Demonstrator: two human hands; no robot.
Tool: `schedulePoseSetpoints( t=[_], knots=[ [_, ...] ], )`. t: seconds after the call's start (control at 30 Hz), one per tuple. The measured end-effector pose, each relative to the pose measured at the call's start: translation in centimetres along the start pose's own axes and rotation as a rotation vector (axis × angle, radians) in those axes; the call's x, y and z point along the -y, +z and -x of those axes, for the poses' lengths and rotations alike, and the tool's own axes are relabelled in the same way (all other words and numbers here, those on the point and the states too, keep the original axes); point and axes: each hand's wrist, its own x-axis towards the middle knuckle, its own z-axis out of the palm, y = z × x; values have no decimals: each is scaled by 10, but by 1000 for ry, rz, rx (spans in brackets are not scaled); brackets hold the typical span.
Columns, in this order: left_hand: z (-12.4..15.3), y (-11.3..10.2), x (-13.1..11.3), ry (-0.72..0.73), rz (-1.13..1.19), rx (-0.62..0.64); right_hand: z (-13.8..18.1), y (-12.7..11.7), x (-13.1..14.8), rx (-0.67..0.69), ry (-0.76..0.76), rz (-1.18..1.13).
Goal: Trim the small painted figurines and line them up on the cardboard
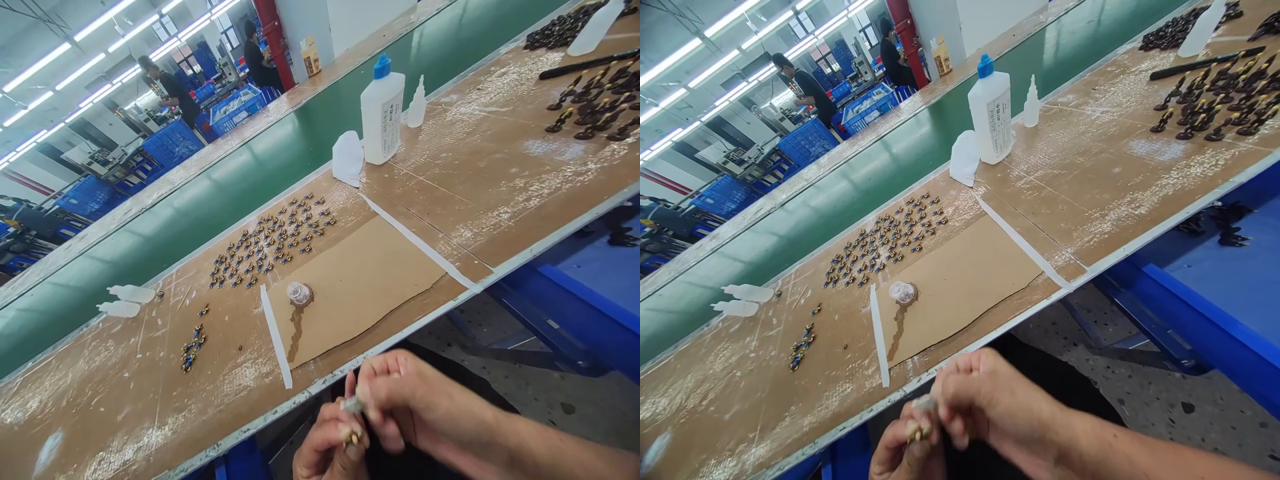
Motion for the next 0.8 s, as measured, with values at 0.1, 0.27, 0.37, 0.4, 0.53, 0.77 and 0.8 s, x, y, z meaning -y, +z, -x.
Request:
schedulePoseSetpoints(
  t=[0.1, 0.27, 0.37, 0.4, 0.53, 0.77, 0.8],
  knots=[
    [-2, 2, -3, -31, 10, -78, 3, -6, 16, -46, -147, -30],
    [-2, 5, -10, -240, 19, -209, 8, -6, 30, -98, -296, 172],
    [-2, 6, -12, -302, 36, -242, 5, -2, 26, -124, -316, 295],
    [-1, 6, -12, -319, 39, -258, 4, -1, 24, -123, -312, 314],
    [-1, 6, -12, -404, 55, -297, 5, 2, 15, -73, -311, 359],
    [-2, 10, -16, -455, 151, -254, 10, 2, 8, -4, -342, 590],
    [-2, 9, -17, -452, 176, -236, 10, 1, 7, -16, -335, 584]
  ],
)
